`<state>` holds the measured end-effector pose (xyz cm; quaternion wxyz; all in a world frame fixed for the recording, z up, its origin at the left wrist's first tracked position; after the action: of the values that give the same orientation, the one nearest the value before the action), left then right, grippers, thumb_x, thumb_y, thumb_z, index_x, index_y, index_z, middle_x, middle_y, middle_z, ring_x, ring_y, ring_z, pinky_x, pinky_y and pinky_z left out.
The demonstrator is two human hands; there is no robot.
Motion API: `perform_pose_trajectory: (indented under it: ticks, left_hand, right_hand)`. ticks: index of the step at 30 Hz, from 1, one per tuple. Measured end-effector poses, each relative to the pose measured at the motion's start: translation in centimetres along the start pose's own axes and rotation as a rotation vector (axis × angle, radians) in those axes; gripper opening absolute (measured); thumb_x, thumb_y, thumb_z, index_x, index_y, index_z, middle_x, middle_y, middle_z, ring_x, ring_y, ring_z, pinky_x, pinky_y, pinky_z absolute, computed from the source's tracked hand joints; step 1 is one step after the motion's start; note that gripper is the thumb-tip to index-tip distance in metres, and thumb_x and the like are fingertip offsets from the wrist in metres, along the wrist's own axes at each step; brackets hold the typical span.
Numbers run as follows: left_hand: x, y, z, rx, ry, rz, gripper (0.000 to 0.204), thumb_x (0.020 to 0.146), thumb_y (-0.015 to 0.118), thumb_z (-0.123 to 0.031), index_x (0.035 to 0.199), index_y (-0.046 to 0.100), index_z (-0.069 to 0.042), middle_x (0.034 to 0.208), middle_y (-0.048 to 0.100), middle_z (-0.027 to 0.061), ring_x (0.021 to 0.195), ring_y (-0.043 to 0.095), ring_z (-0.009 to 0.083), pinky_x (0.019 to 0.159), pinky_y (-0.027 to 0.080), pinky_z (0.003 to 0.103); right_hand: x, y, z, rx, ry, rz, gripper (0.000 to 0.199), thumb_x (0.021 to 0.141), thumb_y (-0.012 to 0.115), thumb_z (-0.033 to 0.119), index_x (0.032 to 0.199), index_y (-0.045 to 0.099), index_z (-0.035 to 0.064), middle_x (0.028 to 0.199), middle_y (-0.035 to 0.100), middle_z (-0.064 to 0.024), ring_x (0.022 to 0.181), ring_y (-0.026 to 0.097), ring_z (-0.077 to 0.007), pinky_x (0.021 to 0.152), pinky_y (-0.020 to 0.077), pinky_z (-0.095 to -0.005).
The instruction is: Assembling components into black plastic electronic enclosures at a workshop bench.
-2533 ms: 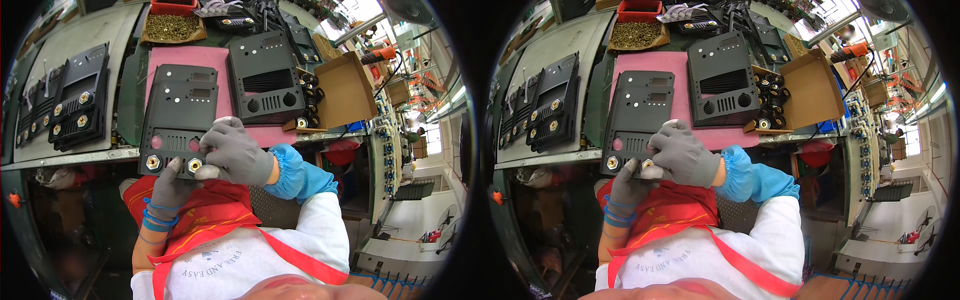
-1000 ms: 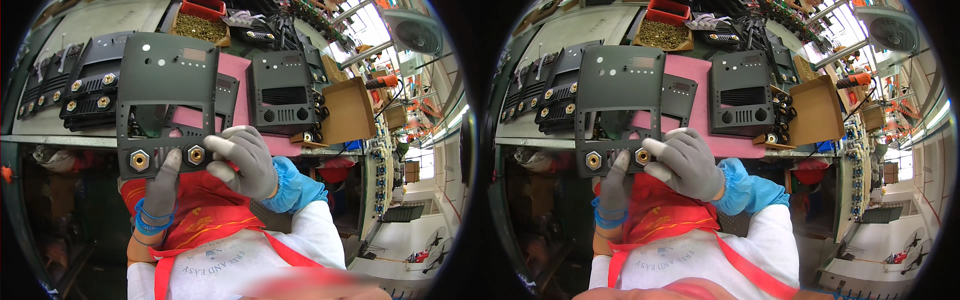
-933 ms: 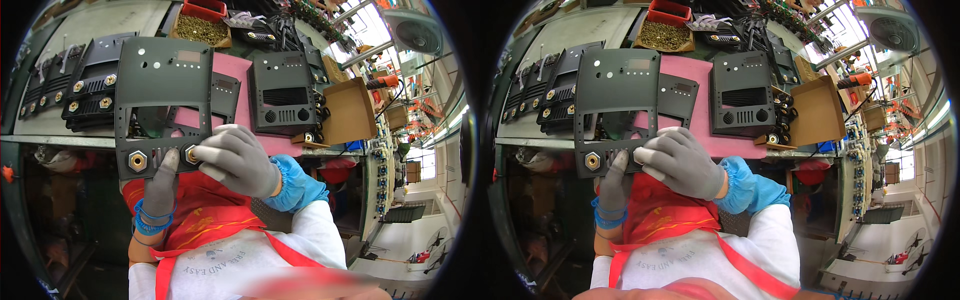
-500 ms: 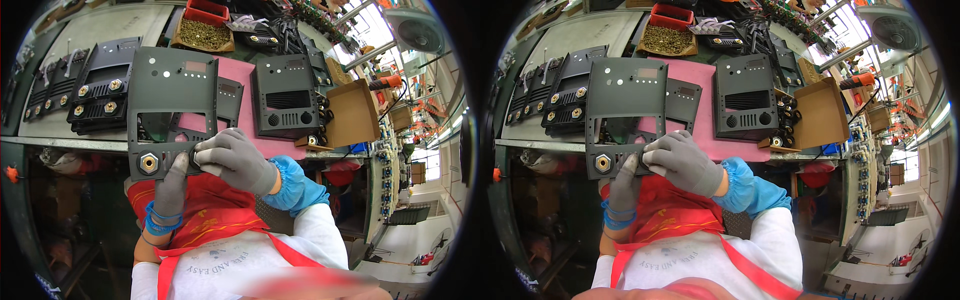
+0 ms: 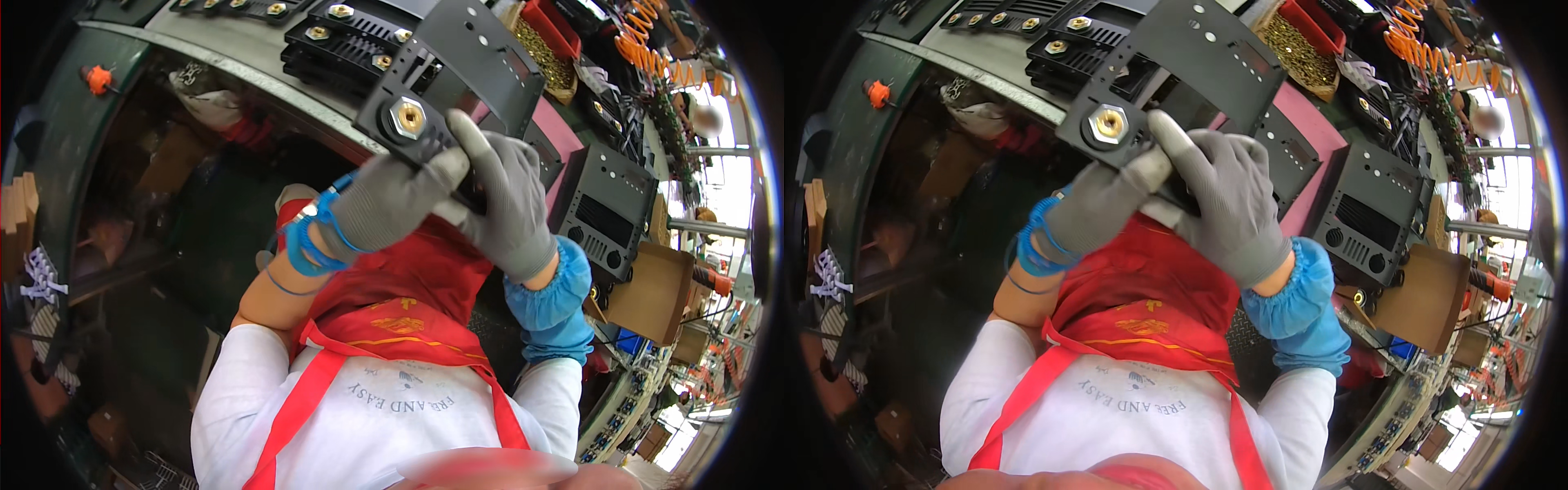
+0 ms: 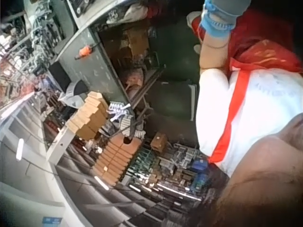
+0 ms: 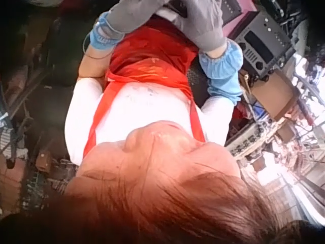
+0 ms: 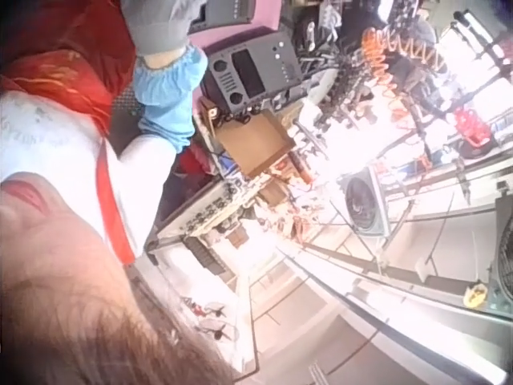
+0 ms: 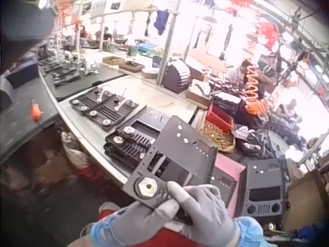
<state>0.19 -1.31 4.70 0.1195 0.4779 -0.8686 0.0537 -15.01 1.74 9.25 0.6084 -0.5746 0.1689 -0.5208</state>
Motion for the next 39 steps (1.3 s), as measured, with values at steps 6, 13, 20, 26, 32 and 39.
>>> perform_pose_trajectory:
  ticks: [6,13,20,26,32,39]
  left_hand:
    - [-0.3,-12.0,-1.9,0.235,-0.374,-0.386,0.071,0.095,0.036,-0.064,0.080,0.065,0.000,0.065,0.062,0.0073,0.058,0.057,0.0140,0.060,0.046,0.027]
    - [6.4,-18.6,3.1,0.324,0.104,-0.645,0.046,0.096,0.053,-0.039,0.119,0.063,0.000,0.104,0.065,0.0083,0.097,0.059,0.0122,0.086,0.047,0.026]
    - [10.9,-21.2,8.0,0.308,-0.173,-0.283,0.033,0.095,0.043,-0.016,0.117,0.060,0.002,0.096,0.067,0.0112,0.084,0.065,0.0193,0.076,0.052,0.030]
    - [9.8,-16.9,2.6,0.191,-0.294,-0.211,0.036,0.097,0.040,-0.014,0.123,0.055,0.006,0.104,0.066,0.0111,0.090,0.065,0.0147,0.080,0.052,0.027]
    - [9.3,-20.6,4.5,0.165,-0.313,-0.274,0.041,0.097,0.044,-0.017,0.132,0.050,0.005,0.114,0.063,0.0110,0.099,0.062,0.0162,0.087,0.051,0.029]
    - [10.6,-20.1,4.1,0.316,-0.283,-0.244,0.042,0.095,0.047,-0.017,0.131,0.053,0.004,0.119,0.060,0.0119,0.104,0.061,0.0183,0.090,0.049,0.029]
  right_hand:
    - [7.7,3.7,-2.2,-0.117,-0.026,-0.054,0.057,0.083,0.065,0.047,0.134,0.054,0.0275,0.099,0.059,-0.0136,0.092,0.060,-0.0310,0.092,0.0383,-0.0448]
    - [13.3,7.4,-2.5,-0.291,0.082,0.093,0.058,0.082,0.062,0.056,0.134,0.055,0.0311,0.105,0.062,-0.0096,0.099,0.059,-0.0303,0.093,0.0385,-0.0447]
    - [10.3,4.8,0.5,-0.351,-0.092,-0.046,0.048,0.088,0.057,0.031,0.133,0.052,0.0157,0.136,0.046,-0.0144,0.125,0.043,-0.0341,0.103,0.0346,-0.0465]
    - [3.1,-5.3,8.9,-1.234,0.897,0.580,0.021,0.084,0.056,0.019,0.097,0.065,0.0056,0.099,0.062,-0.0111,0.096,0.058,-0.0243,0.088,0.0445,-0.0425]
    - [-1.0,-6.6,7.9,-1.363,1.250,0.875,0.031,0.087,0.051,0.019,0.108,0.062,-0.0014,0.110,0.061,-0.0167,0.107,0.056,-0.0308,0.099,0.0410,-0.0455]
    - [-3.0,-7.9,8.0,-1.310,1.514,0.577,0.033,0.088,0.050,0.018,0.112,0.061,-0.0027,0.114,0.060,-0.0178,0.110,0.055,-0.0319,0.101,0.0400,-0.0458]
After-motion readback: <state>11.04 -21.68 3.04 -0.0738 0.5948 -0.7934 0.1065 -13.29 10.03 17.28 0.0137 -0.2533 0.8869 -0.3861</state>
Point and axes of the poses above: each hand's wrist, its own x-axis towards the middle knuckle, its own y-axis out of the palm, z = x × y, the point moved 2 cm from there along x, towards the middle knuckle
